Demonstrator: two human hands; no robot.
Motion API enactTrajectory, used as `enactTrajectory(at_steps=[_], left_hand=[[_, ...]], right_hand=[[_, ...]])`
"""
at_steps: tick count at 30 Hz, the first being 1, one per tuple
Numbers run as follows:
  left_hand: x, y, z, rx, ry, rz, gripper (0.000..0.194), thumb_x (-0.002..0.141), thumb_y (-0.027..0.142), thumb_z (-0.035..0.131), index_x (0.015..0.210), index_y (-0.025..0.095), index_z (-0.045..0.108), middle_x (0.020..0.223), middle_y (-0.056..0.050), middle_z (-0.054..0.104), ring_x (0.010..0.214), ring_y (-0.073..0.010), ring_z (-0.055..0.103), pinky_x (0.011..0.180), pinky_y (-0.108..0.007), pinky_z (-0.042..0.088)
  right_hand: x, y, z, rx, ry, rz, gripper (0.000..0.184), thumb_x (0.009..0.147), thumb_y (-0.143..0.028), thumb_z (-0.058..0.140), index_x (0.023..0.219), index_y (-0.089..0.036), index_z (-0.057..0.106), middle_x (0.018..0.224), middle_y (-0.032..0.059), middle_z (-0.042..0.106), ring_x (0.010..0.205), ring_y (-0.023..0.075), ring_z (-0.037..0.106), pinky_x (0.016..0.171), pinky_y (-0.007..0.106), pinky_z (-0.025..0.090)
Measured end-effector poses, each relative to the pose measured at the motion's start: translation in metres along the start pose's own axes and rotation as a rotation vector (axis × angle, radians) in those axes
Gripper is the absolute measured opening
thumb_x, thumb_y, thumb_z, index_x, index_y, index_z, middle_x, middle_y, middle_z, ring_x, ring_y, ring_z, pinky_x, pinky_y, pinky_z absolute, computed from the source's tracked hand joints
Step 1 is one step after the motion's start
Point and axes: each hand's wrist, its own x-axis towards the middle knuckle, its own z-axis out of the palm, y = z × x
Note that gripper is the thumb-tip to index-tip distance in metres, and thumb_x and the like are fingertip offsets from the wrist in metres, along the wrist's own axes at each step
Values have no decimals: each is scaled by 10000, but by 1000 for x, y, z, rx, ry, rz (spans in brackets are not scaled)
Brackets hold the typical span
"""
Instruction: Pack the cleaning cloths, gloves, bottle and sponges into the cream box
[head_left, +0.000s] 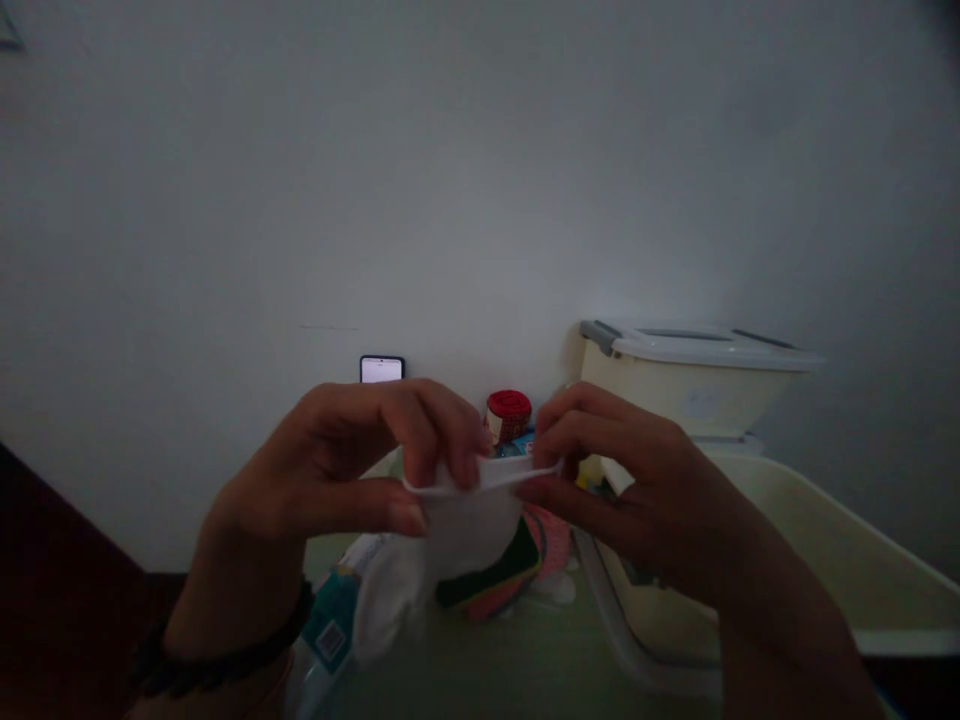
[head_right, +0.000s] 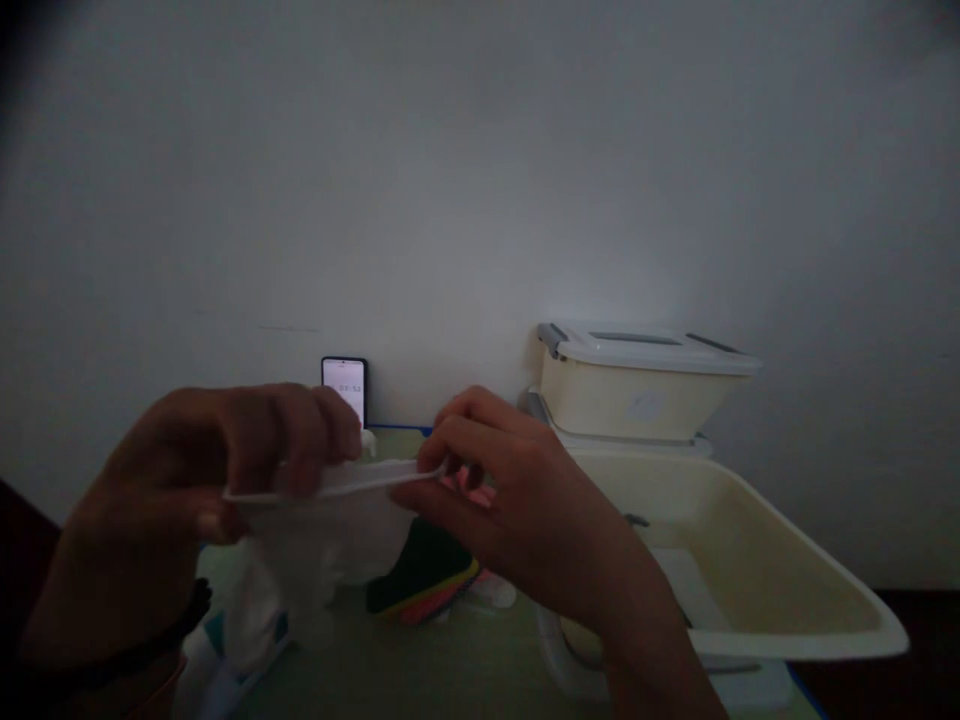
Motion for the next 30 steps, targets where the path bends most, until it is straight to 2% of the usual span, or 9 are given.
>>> enactTrajectory(at_steps=[2,5,11,13,16,19,24,30], left_hand=[[0,-5,1,-144,-5,-1,32,803,167,623,800,172,592,751,-3,604,774,-143,581,748,-297,474],[-2,-12,0,-163,52,-91,21,813,159,607,804,175,597,712,11,546,711,-119,519,656,-251,436],[-5,-10,2,-139,145,-306,161,823,342,581,770,194,545,602,37,436,522,-98,369,456,-227,303],[-3,-8,2,-112,132,-366,217,838,360,559,741,170,523,587,44,416,498,-81,350,430,-207,274],[-2,-6,-2,3,49,-421,298,815,399,585,671,145,523,575,41,447,497,-72,384,437,-192,300],[-4,-8,-10,120,-40,-380,270,759,363,666,639,142,569,574,32,494,522,-80,445,478,-198,356],[-4,-8,-13,210,-89,-275,59,706,149,723,726,170,672,708,-11,604,647,-115,566,587,-223,458],[-4,-8,-12,309,-24,-274,23,754,200,687,765,182,696,732,-13,622,662,-103,584,595,-193,474]], right_hand=[[1,2,0,-10,2,-38,116,802,-273,637,754,-182,583,862,-4,530,718,78,531,655,209,436],[1,4,-2,36,6,-62,135,789,-244,649,720,-184,550,848,-4,545,750,91,549,677,228,438],[-9,-1,-5,482,-36,-96,205,781,-192,648,694,-205,463,872,-18,632,763,95,601,635,209,481],[-10,-3,-4,469,-59,-50,169,795,-222,636,722,-210,483,808,-21,643,695,90,598,587,194,473],[-8,-2,-4,275,-86,22,107,806,-289,623,779,-205,562,659,-36,617,572,76,559,507,173,431],[-4,0,-5,152,-121,44,107,805,-312,624,805,-204,621,665,-43,630,580,67,564,531,163,435],[-4,2,-9,73,-115,43,68,805,-266,628,854,-225,650,714,-49,652,606,61,576,570,157,448],[-9,7,-11,118,10,84,106,761,-252,678,782,-188,597,712,-27,608,627,77,574,582,172,467]])
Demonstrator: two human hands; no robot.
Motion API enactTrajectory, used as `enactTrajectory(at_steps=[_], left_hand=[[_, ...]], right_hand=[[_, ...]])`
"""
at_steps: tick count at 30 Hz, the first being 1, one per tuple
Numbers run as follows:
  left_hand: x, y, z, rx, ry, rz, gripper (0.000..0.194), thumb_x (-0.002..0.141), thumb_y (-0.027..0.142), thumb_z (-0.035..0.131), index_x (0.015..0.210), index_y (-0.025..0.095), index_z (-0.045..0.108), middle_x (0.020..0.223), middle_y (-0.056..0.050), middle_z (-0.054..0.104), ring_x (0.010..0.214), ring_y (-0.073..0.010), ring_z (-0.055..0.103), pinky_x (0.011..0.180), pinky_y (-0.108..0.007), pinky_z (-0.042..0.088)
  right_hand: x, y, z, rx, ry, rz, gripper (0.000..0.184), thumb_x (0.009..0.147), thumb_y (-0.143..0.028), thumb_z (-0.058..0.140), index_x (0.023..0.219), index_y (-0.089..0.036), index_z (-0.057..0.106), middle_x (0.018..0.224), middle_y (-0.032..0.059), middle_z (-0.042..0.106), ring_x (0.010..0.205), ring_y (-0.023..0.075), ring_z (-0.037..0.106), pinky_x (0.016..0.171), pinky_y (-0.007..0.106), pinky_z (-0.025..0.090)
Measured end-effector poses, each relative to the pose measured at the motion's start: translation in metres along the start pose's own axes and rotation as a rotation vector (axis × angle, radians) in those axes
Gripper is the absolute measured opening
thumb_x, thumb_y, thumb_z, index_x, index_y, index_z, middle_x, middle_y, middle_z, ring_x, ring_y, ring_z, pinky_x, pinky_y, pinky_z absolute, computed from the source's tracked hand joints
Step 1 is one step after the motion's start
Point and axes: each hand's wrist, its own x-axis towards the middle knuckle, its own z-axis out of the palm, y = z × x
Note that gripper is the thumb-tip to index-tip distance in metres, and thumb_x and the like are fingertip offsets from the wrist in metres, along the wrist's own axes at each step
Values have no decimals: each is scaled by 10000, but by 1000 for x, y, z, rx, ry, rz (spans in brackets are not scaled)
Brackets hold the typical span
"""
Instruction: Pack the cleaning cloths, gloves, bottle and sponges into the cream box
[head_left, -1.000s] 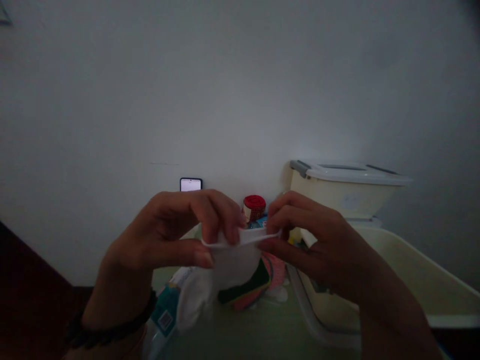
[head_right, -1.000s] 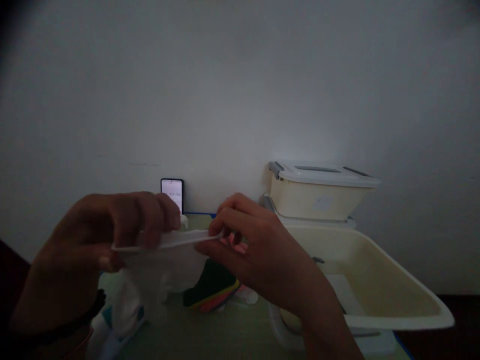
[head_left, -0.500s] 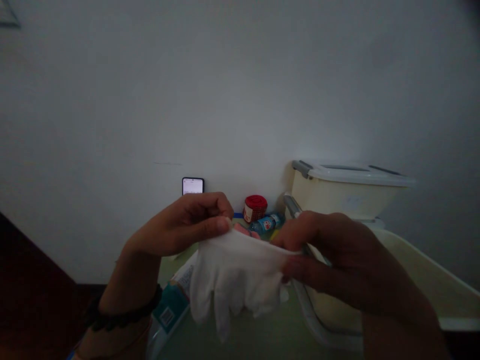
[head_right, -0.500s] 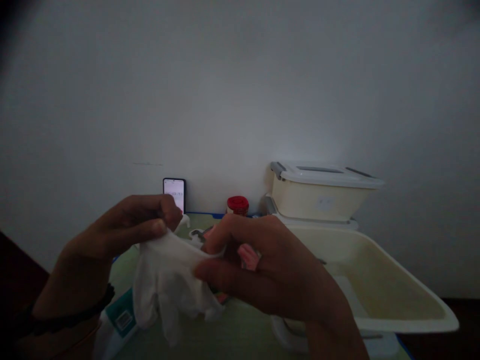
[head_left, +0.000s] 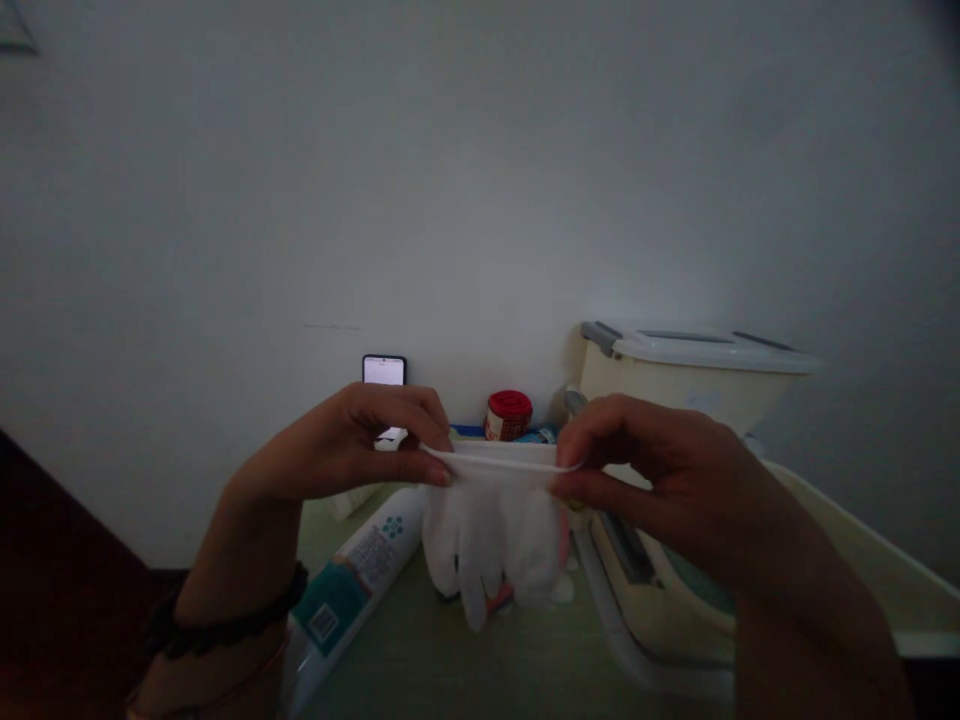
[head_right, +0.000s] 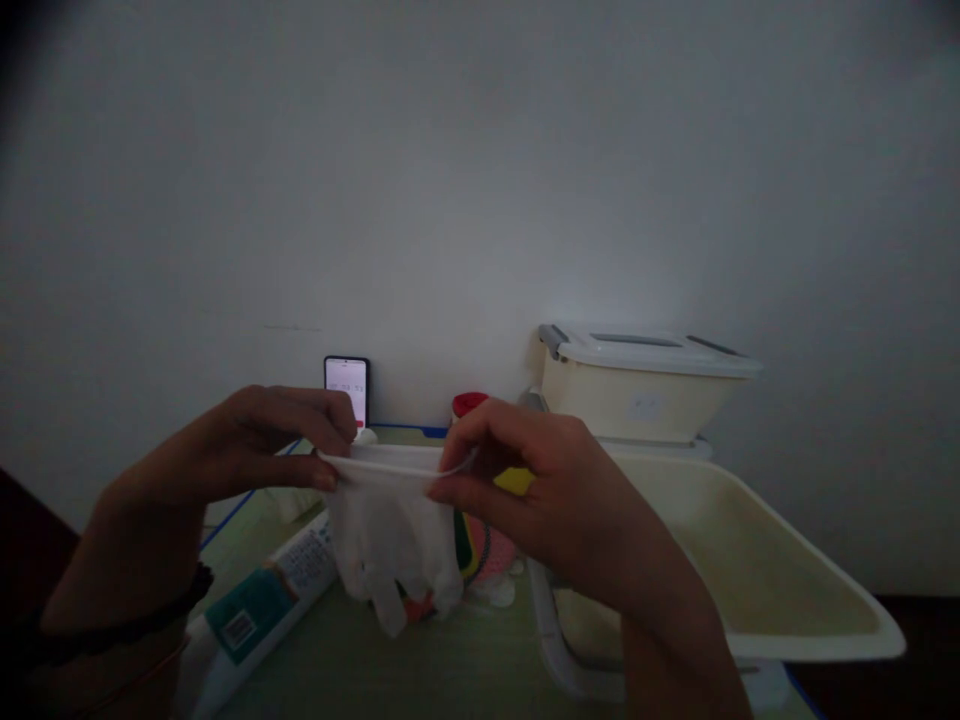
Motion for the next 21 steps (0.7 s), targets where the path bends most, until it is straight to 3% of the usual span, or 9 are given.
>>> enactTrajectory(at_steps=[7,11,15,21], left_hand=[[-5,-5,0,177,56,-25,39,784,211,652,756,185,661,766,0,625,708,-108,589,644,-202,469],[1,5,6,142,-12,17,57,798,158,633,816,185,680,798,-1,629,720,-93,594,654,-179,465],[8,17,13,141,-99,57,150,825,121,594,899,200,697,839,-9,631,725,-76,589,656,-154,458],[8,20,14,161,-37,53,129,809,149,622,892,207,702,814,-17,636,706,-91,584,628,-175,457]], right_hand=[[-3,2,-2,19,46,36,96,780,-234,660,806,-198,575,734,-37,582,648,68,570,582,159,466],[1,-3,4,9,-23,25,76,804,-220,629,846,-198,570,791,-31,570,697,69,572,634,173,477],[4,-5,10,-10,-87,-31,176,806,-245,629,962,-198,563,978,9,538,731,75,560,659,207,487],[4,-6,8,-59,-160,-78,141,791,-324,642,864,-210,604,998,13,537,865,109,556,752,236,462]])
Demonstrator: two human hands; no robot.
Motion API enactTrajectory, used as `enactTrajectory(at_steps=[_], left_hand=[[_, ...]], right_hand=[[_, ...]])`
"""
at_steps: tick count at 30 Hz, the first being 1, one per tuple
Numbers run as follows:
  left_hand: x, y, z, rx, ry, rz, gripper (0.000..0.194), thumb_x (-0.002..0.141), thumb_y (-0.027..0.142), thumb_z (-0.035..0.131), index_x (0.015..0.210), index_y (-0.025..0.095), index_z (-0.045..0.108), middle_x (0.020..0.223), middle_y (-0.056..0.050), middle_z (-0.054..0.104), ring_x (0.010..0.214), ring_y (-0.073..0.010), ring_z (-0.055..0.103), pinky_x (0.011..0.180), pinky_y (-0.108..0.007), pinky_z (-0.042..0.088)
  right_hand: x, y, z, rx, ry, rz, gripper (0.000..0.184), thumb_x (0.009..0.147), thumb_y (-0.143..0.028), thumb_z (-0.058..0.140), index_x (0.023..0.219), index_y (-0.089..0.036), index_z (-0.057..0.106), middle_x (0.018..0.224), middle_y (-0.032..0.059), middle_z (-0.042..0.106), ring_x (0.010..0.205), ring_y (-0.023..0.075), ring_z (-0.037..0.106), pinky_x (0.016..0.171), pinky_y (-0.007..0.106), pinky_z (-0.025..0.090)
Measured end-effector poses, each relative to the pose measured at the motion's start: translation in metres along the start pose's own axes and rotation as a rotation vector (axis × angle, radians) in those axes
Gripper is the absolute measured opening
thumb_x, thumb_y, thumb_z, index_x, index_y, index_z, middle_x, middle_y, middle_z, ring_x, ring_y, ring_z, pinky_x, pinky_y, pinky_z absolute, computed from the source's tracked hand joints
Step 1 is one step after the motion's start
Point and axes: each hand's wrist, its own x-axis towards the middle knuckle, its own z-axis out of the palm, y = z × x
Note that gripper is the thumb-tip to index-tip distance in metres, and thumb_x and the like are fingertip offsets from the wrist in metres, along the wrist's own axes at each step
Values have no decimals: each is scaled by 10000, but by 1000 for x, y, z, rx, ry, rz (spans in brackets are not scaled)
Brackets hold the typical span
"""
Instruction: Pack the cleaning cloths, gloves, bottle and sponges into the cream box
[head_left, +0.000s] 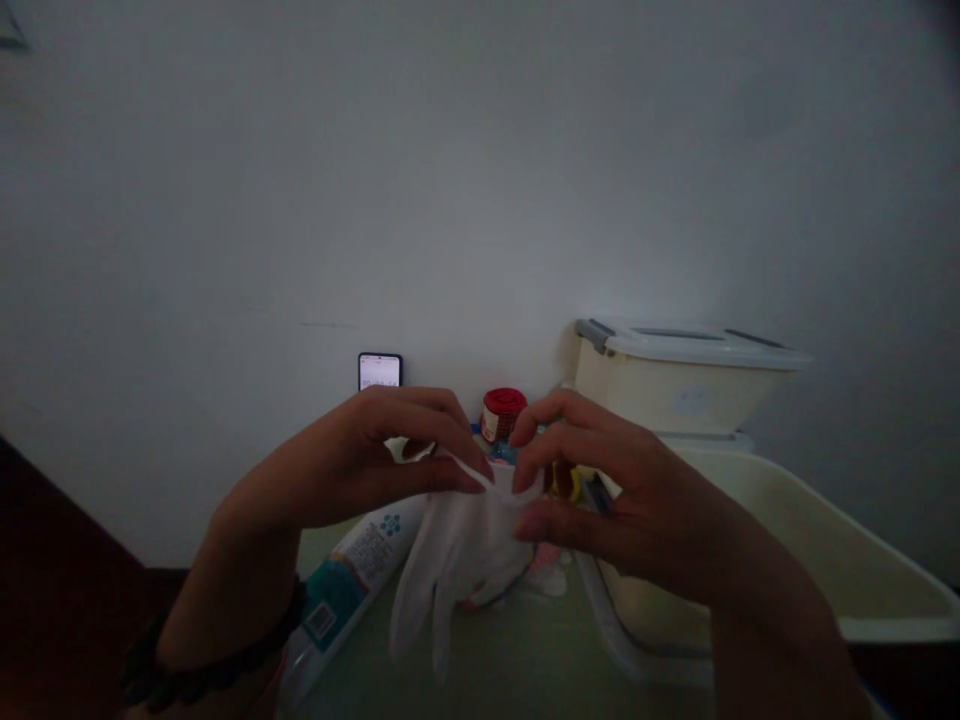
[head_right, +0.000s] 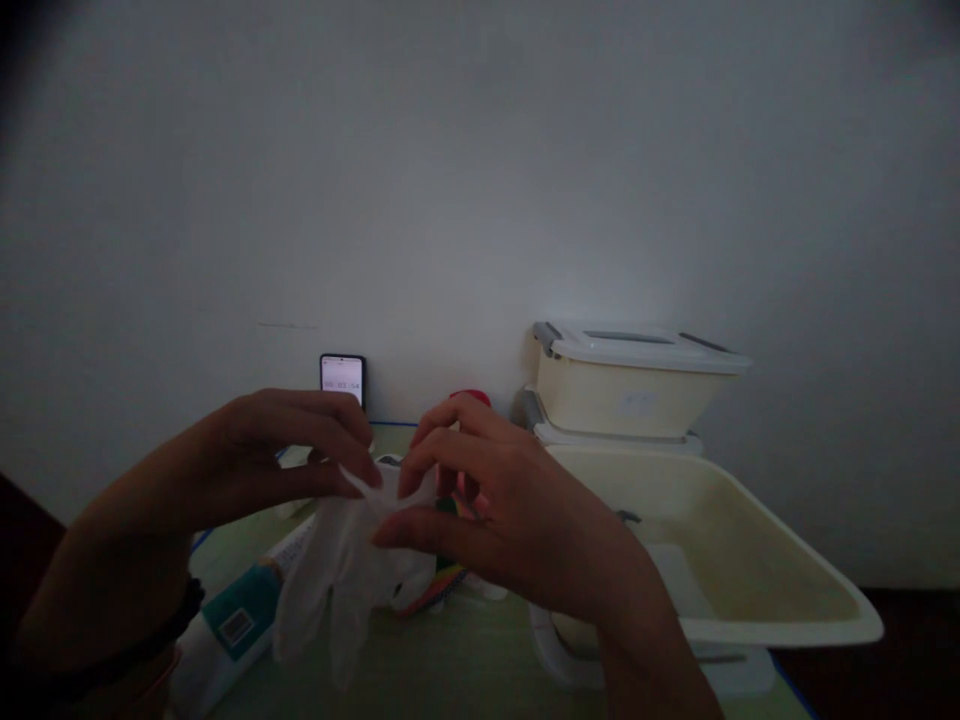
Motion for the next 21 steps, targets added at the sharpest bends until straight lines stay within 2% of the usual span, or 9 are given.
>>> enactTrajectory(at_steps=[4,7,11,13,17,21], left_hand=[[-3,-3,-2,-1,36,-23,103,811,168,621,882,196,690,810,-21,650,723,-111,596,642,-201,465],[-5,-6,-3,-5,74,-55,59,819,180,604,815,173,663,776,-15,648,711,-116,588,653,-211,461],[-5,-10,-3,3,86,-101,129,847,207,556,743,151,610,714,-8,611,670,-115,558,616,-212,445],[-5,-11,-3,2,76,-110,148,853,212,544,729,147,591,693,-4,588,651,-110,539,602,-208,436],[-6,-10,-4,-12,69,-113,169,871,233,513,732,151,563,698,-6,557,651,-109,509,594,-212,423],[-7,-8,-4,-41,96,-97,248,885,271,476,660,168,491,692,-1,507,637,-108,473,570,-214,410]], right_hand=[[-2,0,-2,-47,-9,-2,150,788,-320,647,791,-184,584,980,19,550,863,111,557,749,238,447],[-4,-1,-3,6,43,-112,124,789,-257,651,760,-171,566,938,11,566,839,96,567,745,225,445],[-9,-5,-4,106,75,-228,76,794,-167,626,757,-173,560,939,12,609,821,91,593,739,223,458],[-10,-6,-3,147,57,-212,69,810,-175,601,760,-180,554,915,18,628,806,105,601,722,240,469],[-9,-1,-3,144,31,-94,88,843,-237,556,772,-185,550,723,-4,600,639,99,549,573,223,447],[-4,3,-4,25,111,0,119,857,-274,543,775,-191,566,670,-24,548,593,84,495,546,200,407]])
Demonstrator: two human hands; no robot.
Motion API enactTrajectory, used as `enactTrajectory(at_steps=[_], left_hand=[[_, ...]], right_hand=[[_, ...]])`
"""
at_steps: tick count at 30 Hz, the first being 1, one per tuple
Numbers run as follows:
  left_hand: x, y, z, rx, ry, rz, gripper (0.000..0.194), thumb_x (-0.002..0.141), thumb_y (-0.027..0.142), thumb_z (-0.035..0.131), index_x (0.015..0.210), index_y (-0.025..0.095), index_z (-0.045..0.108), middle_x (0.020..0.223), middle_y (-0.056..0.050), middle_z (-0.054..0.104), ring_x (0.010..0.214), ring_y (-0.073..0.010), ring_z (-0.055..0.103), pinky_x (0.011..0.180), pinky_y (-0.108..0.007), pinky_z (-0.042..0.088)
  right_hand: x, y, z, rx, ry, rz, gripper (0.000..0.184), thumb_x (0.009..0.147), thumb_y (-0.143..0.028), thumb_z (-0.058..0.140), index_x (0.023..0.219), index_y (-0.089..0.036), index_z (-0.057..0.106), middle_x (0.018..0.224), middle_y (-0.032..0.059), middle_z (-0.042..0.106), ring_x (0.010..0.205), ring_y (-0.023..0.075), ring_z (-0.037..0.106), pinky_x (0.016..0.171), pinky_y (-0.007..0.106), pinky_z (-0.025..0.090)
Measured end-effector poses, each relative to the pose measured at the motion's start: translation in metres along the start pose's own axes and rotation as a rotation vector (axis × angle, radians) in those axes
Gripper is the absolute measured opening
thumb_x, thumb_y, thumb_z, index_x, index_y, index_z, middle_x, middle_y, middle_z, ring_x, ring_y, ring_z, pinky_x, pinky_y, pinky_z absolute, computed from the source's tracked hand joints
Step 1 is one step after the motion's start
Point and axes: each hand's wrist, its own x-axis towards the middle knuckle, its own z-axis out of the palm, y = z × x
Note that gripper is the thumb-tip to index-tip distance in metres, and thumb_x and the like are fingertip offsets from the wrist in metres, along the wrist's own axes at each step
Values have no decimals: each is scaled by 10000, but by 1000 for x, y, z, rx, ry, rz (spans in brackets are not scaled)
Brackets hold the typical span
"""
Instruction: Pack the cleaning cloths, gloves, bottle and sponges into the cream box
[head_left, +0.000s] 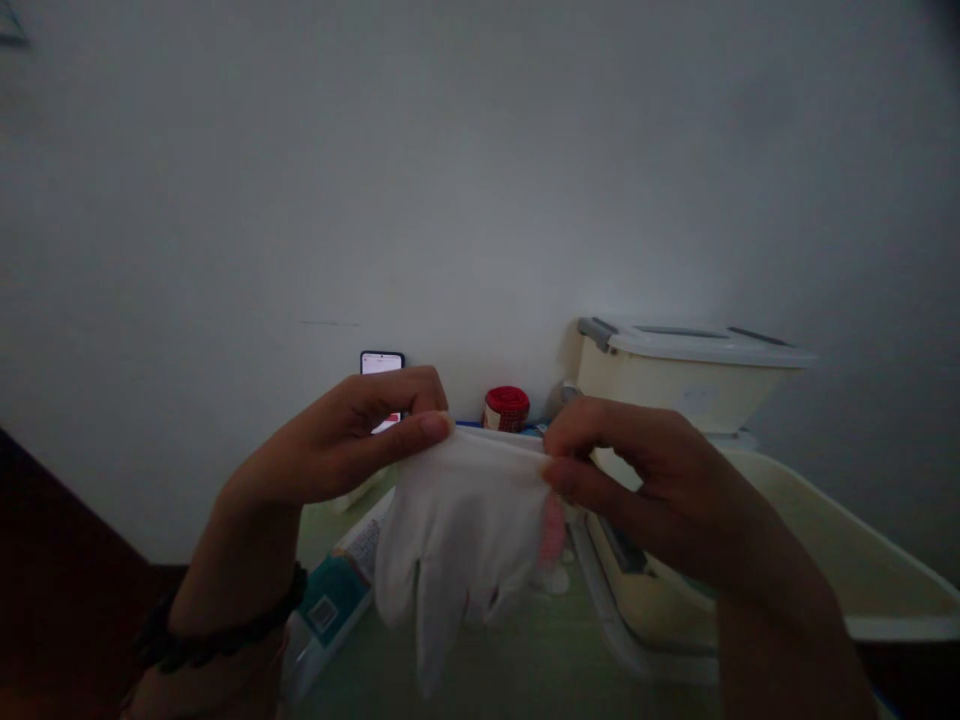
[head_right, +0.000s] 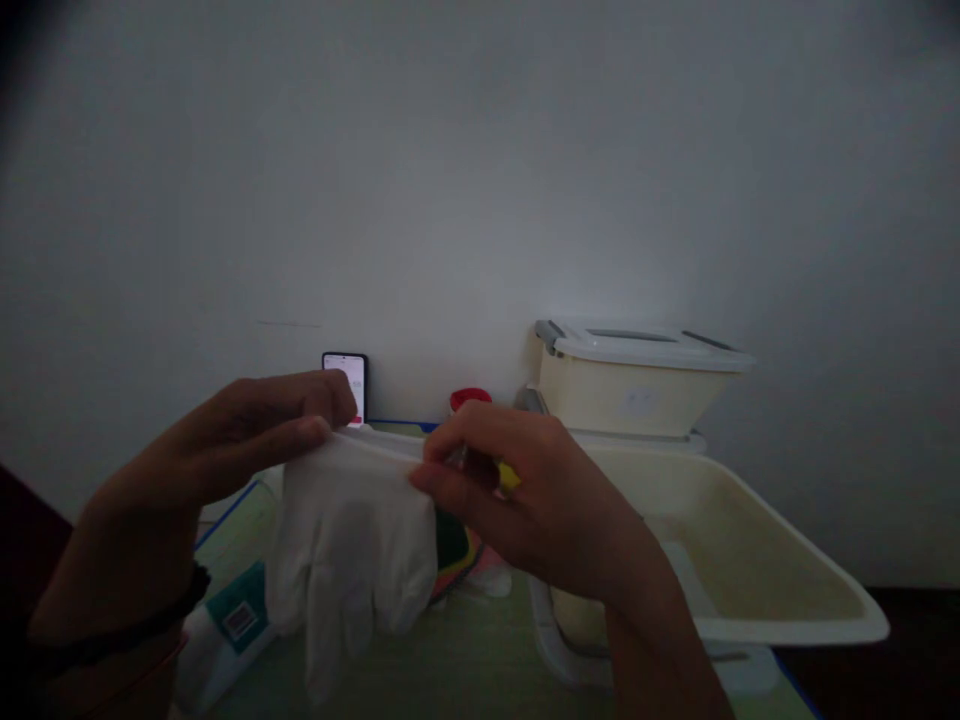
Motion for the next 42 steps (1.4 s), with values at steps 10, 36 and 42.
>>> enactTrajectory(at_steps=[10,36,42], left_hand=[[4,-8,7,-7,16,5,203,757,172,667,653,152,494,920,-25,556,827,-117,541,696,-207,461],[8,-6,22,-355,14,-154,183,788,198,652,883,183,496,816,25,583,768,-100,583,654,-203,487],[10,2,23,-150,-36,-169,155,813,287,621,868,166,541,754,19,591,683,-96,569,600,-205,470]], right_hand=[[4,0,4,-87,18,42,142,847,-288,565,752,-186,586,643,-39,493,550,74,448,503,196,357],[3,2,10,-27,-3,281,251,828,-401,574,1022,-243,550,992,8,670,852,140,631,672,233,475],[7,-5,18,-15,65,167,158,870,-357,528,923,-219,584,861,-20,653,778,99,597,657,205,440]])
